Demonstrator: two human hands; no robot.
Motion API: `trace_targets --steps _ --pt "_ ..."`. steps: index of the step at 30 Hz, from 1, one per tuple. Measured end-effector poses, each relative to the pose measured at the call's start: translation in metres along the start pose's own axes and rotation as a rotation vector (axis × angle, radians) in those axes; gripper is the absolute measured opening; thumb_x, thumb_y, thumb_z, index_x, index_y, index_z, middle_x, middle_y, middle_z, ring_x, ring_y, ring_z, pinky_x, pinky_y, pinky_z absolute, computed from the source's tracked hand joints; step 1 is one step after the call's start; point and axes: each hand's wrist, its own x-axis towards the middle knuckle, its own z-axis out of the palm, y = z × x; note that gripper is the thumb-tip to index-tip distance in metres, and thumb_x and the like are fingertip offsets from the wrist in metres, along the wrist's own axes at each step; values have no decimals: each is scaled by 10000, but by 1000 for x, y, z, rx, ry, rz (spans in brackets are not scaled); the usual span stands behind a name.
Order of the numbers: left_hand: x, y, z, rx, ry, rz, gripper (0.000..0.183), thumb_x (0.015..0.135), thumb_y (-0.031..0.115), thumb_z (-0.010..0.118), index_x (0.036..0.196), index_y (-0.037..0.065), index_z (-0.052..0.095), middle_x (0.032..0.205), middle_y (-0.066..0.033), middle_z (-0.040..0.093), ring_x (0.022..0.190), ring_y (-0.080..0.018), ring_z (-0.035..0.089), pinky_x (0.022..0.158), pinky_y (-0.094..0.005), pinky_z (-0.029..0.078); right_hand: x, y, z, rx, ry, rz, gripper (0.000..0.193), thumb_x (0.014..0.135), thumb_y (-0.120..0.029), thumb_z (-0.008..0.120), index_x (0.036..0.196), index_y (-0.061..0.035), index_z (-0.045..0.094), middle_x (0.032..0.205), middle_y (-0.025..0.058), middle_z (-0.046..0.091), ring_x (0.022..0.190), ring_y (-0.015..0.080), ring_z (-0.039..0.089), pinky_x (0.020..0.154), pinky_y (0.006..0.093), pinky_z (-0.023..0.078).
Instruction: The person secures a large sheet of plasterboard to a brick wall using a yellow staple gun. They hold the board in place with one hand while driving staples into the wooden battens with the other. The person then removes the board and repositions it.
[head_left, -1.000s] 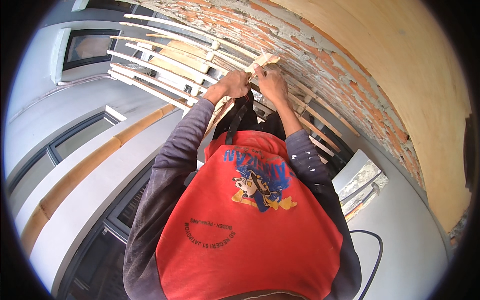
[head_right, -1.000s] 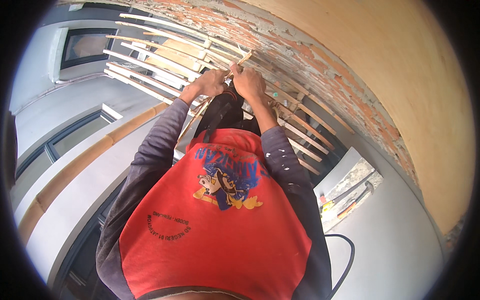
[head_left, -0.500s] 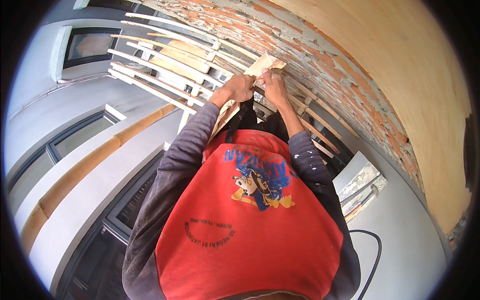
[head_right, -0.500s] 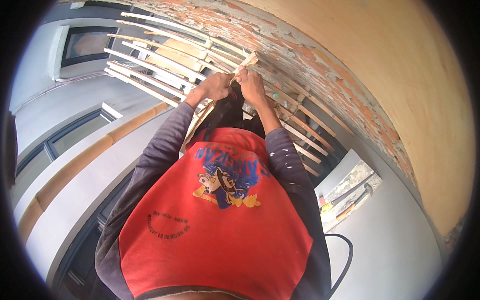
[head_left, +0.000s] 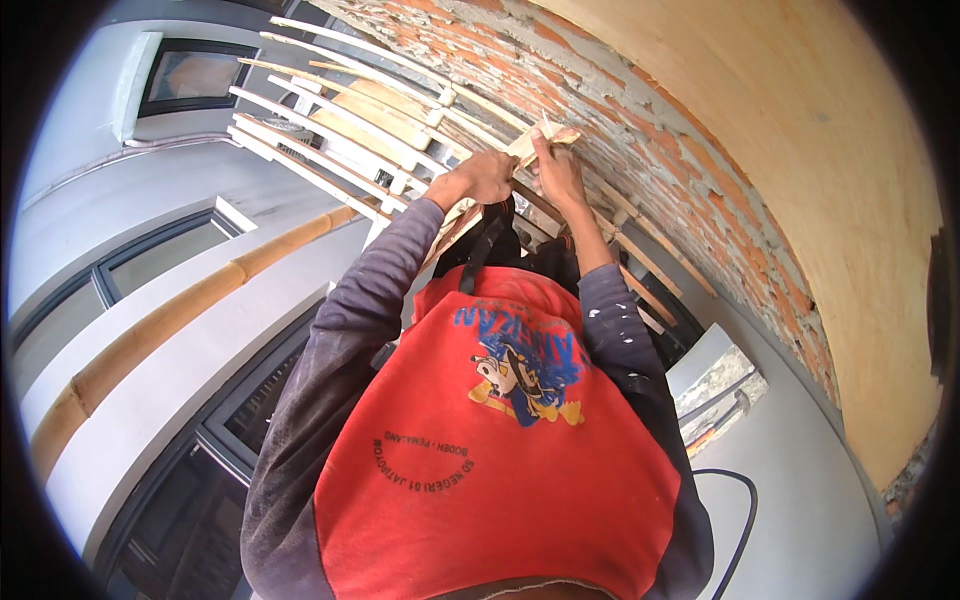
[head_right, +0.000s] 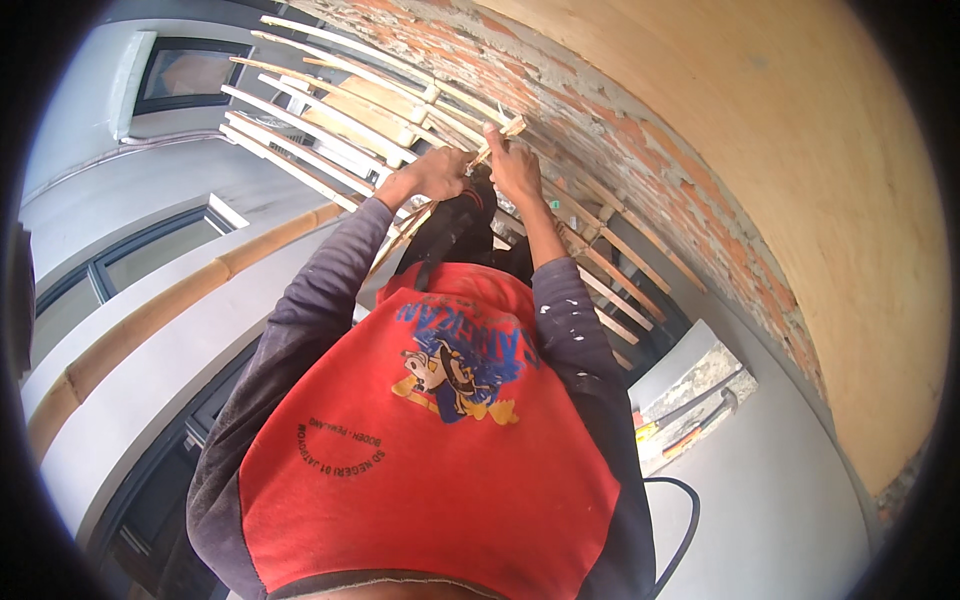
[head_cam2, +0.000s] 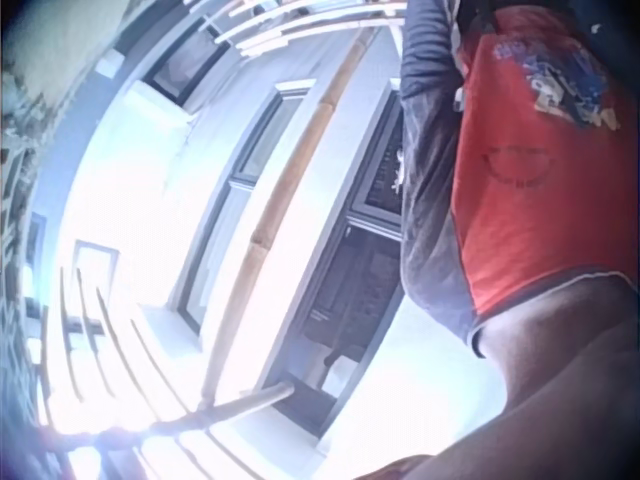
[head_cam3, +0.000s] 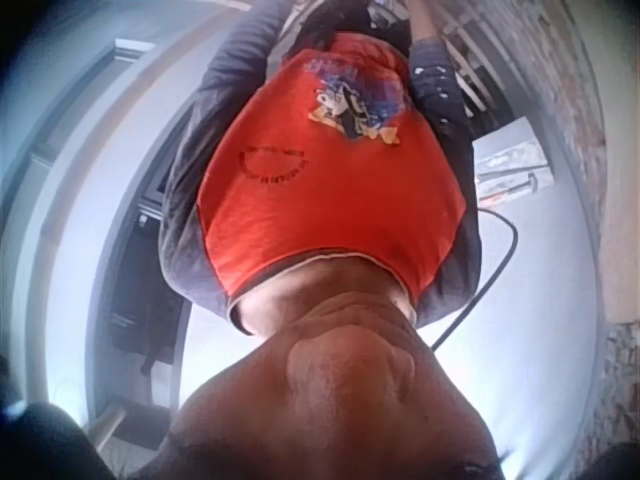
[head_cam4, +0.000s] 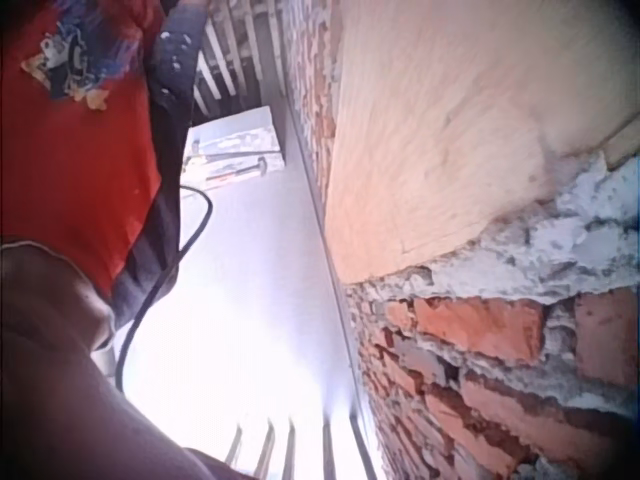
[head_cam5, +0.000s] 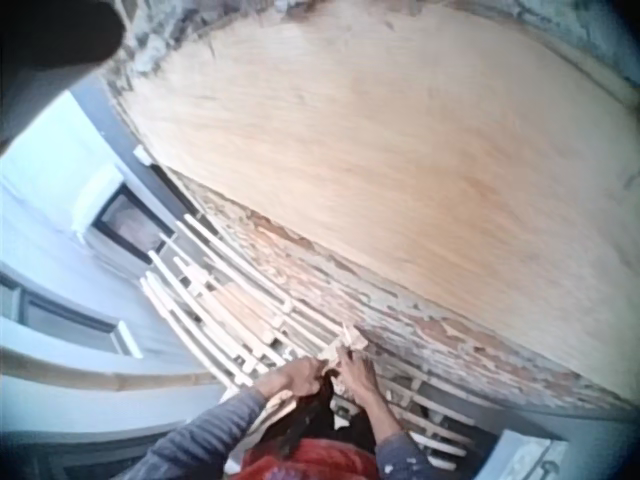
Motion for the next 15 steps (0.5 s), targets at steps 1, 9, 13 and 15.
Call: trace_targets --steps 1,9,13,15 --pt "1 -4 2 -2 11 -3 262 665 135 528 830 -60 589 765 -273 612 793 -419 611 693 -466 493 4 -2 3 -94 36 -9 702 914 -576 334 837 56 629 742 202 628 736 320 631 702 418 471" --pt "2 -13 -4 -7 -1 1 277 648 138 513 803 -73 604 768 -281 613 786 -423 614 694 -462 491 15 -3 1 -163 22 -235 631 914 -490 361 763 54 642 681 193 631 759 351 631 770 430 447" --pt "3 -23 -10 -93 11 2 288 674 148 498 841 -49 626 769 -271 619 786 -417 618 692 -461 489 25 -3 4 74 -79 -180 592 914 -476 394 730 31 636 625 127 606 646 226 635 616 356 495" --pt "3 -31 -7 -64 58 -4 276 683 163 514 829 -39 633 758 -267 618 772 -415 620 675 -457 487 29 2 13 109 -46 -164 589 915 -475 408 705 30 626 597 99 584 594 177 618 516 313 491"
